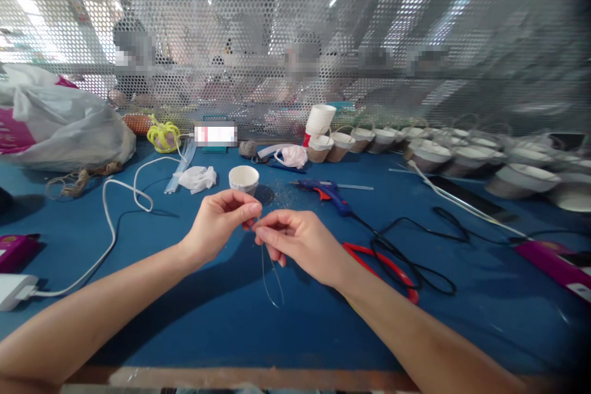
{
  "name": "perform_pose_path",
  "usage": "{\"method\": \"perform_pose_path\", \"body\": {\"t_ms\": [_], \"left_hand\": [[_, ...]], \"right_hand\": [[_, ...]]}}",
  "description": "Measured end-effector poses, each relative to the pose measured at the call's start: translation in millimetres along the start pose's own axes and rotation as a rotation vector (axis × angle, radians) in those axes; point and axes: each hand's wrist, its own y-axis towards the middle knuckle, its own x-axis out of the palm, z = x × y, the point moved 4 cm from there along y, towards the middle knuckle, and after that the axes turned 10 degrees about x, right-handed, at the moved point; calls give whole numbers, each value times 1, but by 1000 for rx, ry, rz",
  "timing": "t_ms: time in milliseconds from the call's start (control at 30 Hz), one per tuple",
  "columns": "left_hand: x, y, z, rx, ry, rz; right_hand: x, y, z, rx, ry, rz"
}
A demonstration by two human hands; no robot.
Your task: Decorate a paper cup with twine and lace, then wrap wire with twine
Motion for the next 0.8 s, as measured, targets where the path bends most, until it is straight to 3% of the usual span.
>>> {"method": "perform_pose_path", "body": {"t_ms": [267, 800], "left_hand": [[2, -1, -5, -131, -83, -54], [3, -2, 6, -3, 193, -32]], "right_hand": [[-4, 1, 4, 0, 62, 10], [-1, 2, 5, -2, -53, 89]]}}
